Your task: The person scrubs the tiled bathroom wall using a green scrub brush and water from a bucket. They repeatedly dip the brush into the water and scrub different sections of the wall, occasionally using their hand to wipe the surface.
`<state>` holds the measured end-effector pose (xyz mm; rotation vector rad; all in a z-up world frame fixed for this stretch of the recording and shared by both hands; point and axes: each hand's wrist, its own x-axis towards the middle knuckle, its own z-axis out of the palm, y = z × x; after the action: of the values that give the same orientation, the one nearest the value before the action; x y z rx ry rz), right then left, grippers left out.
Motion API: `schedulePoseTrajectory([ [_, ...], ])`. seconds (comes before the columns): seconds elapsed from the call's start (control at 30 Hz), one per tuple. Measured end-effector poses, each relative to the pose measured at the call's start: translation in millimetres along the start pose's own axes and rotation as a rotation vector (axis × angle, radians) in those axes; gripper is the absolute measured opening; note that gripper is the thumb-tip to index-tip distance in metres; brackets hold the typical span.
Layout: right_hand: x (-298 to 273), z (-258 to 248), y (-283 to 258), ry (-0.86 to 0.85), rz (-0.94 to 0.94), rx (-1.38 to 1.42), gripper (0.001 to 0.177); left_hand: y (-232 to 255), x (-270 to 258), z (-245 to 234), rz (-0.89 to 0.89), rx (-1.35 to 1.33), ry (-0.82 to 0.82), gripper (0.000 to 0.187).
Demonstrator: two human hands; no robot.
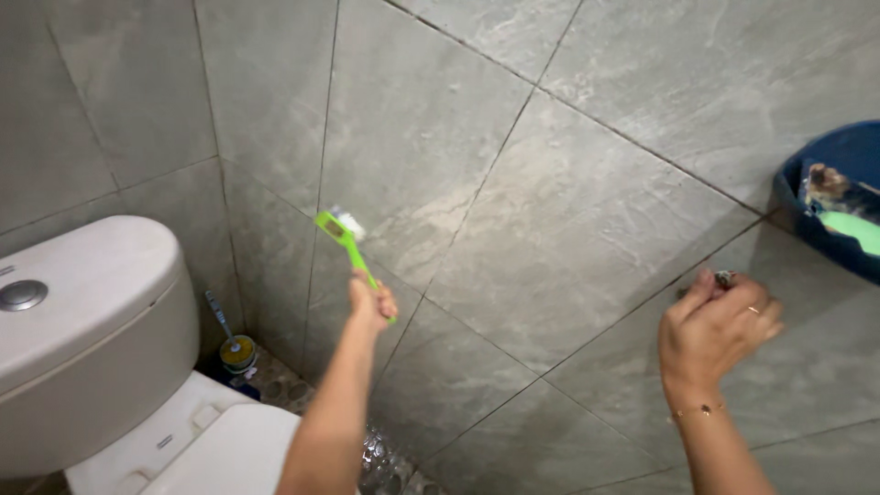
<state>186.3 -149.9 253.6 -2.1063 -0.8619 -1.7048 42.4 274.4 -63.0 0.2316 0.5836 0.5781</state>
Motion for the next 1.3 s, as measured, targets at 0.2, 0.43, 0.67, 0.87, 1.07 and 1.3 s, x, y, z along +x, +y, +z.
schedulePoseTrajectory([
  [0.2,-7,-4,-11,-0.014,0.010,0.005,0.015,-201,-126,-26,-0.447,0.391,-0.100,0.072],
  [0.43,-2,0,-2,-0.007,0.000,0.009,0.015,-51,4,-17,0.063,0.309,-0.038,0.075],
  [0.67,-9,-1,-4,-0.027,0.005,0.026,0.013,-207,-72,-72,0.229,1.054,0.322,0.064],
  [0.87,-2,-1,0,-0.016,-0.032,0.009,0.015,-192,-71,-19,0.080,0.250,0.097,0.053],
  [1.07,-10,-2,-4,-0.002,-0.031,0.033,0.015,-162,-70,38,0.170,0.122,0.102,0.056],
  [1.3,-6,-1,1,-0.014,-0.022,0.038,0.014,-192,-136,34,-0.231,0.250,0.034,0.071],
])
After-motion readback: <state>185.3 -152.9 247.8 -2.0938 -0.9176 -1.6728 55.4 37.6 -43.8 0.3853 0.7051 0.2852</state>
